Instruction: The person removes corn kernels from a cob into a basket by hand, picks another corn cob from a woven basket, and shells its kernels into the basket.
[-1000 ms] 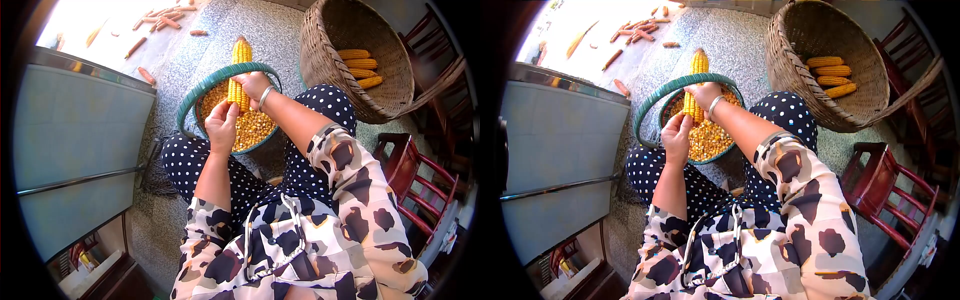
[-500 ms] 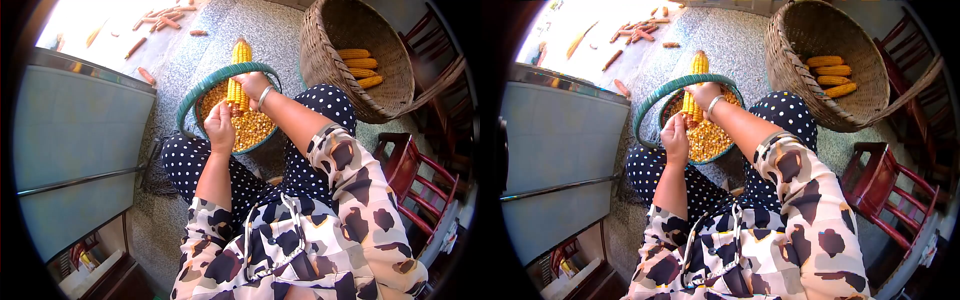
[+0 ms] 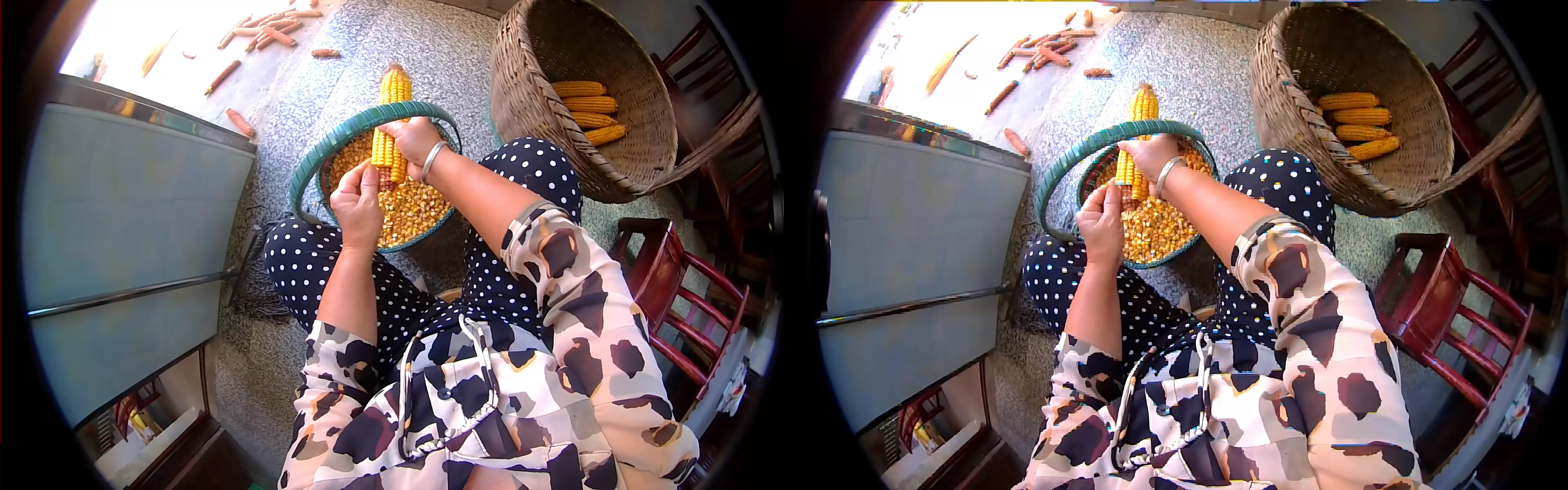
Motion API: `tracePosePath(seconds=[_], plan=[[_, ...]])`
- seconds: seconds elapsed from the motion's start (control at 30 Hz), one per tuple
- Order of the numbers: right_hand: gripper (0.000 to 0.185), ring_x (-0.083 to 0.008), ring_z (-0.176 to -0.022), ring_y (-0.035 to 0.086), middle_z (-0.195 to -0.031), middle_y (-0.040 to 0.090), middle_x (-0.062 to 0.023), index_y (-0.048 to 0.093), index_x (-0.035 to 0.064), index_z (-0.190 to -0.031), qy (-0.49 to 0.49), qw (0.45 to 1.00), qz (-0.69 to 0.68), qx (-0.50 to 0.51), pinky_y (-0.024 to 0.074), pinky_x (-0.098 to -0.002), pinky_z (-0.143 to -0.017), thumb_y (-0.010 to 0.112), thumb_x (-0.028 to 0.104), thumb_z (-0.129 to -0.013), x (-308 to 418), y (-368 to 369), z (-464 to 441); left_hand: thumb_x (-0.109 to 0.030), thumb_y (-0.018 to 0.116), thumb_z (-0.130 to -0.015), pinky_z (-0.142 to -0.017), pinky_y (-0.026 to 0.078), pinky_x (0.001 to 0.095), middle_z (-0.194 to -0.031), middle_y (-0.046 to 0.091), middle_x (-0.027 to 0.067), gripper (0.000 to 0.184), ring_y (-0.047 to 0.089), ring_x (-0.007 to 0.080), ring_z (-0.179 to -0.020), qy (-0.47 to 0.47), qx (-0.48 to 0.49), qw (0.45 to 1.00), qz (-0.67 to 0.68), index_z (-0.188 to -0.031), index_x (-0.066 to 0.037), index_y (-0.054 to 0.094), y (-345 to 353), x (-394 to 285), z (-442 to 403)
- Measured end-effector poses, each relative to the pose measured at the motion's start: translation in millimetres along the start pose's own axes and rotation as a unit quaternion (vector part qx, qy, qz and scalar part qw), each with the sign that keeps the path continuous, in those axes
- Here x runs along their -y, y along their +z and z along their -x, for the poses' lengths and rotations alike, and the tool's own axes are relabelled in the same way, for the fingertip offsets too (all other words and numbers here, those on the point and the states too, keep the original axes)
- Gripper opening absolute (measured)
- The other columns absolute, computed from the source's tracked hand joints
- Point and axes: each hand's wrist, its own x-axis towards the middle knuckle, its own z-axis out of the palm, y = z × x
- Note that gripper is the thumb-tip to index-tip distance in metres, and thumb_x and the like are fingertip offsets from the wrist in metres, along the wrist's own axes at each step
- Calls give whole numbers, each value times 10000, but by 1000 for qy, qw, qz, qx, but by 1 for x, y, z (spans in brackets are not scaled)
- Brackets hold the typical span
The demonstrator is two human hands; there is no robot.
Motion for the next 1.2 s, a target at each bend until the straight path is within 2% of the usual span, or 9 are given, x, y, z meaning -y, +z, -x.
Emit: tracePosePath(seconds=[0.23, 0.3, 0.43, 0.5, 0.57, 0.77, 0.87, 1.17, 1.2], plan=[[157, -197, -685, 576, -803, 566, -98, 523, -38, -900, -5, 1000, 12, -19, 484, -312, -603, 565, 11, -757, 4, 0, 4, -97, 560, -818, -648, 439, 185, -846, 590, 48, 288, 545, 67, -725, -53, 18, 996, 71, -1047, 70, 512, 10, -19, 8], [166, -193, -677, 576, -795, 564, -99, 523, -37, -891, -7, 999, 16, -27, 484, -309, -589, 585, 7, -743, 5, 0, 6, -81, 565, -810, -660, 474, 220, -856, 582, 54, 285, 554, 85, -720, -10, 64, 997, -32, -1050, 61, 511, 11, -18, 10], [162, -196, -667, 574, -781, 561, -98, 517, -35, -893, -38, 998, 38, -14, 486, -316, -583, 574, 21, -751, 1, 0, 3, -80, 586, -798, -670, 446, 199, -898, 575, 51, 342, 543, 78, -771, 5, 97, 995, 5, -1083, 79, 488, 10, -18, 10], [136, -179, -611, 569, -734, 584, -84, 555, -15, -786, 29, 998, -49, -26, 466, -305, -561, 633, 58, -702, 6, 1, 4, -84, 577, -805, -674, 447, 203, -896, 574, 49, 337, 542, 80, -769, -4, 95, 995, 0, -1084, 82, 487, 8, -18, 9], [121, -183, -607, 569, -720, 579, -85, 554, -13, -780, 49, 996, -73, -15, 466, -309, -562, 621, 57, -707, 8, 1, 3, -87, 568, -812, -679, 448, 207, -894, 573, 47, 332, 540, 82, -768, -11, 94, 995, -5, -1084, 86, 487, 8, -17, 9], [125, -181, -621, 570, -718, 576, -80, 549, -19, -787, 38, 997, -67, -16, 469, -309, -569, 612, 47, -702, 1, -1, -2, -139, 501, -856, -622, 450, 210, -831, 572, 41, 280, 538, 80, -687, 6, 92, 995, -35, -1046, 67, 514, 8, -10, 9], [145, -181, -635, 573, -726, 576, -82, 543, -23, -801, -30, 999, -24, -35, 473, -310, -577, 618, 37, -692, -6, -3, -5, -162, 467, -874, -584, 441, 206, -786, 568, 37, 258, 525, 74, -635, 28, 73, 993, -92, -1006, 49, 538, 9, -6, 10], [255, -202, -657, 574, -788, 569, -99, 493, -23, -885, -16, 996, -77, -50, 485, -331, -592, 629, -8, -669, -5, 2, -2, -196, 423, -895, -559, 463, 219, -777, 564, 40, 280, 535, 76, -643, 1, 39, 999, -7, -975, 47, 538, 13, -7, 10], [235, -202, -663, 574, -788, 556, -99, 475, -30, -902, -19, 996, -74, -56, 488, -333, -590, 600, -3, -705, -5, 2, -2, -200, 426, -894, -579, 479, 233, -810, 572, 59, 280, 558, 99, -664, -29, 38, 997, 53, -967, 48, 535, 13, -9, 9]])
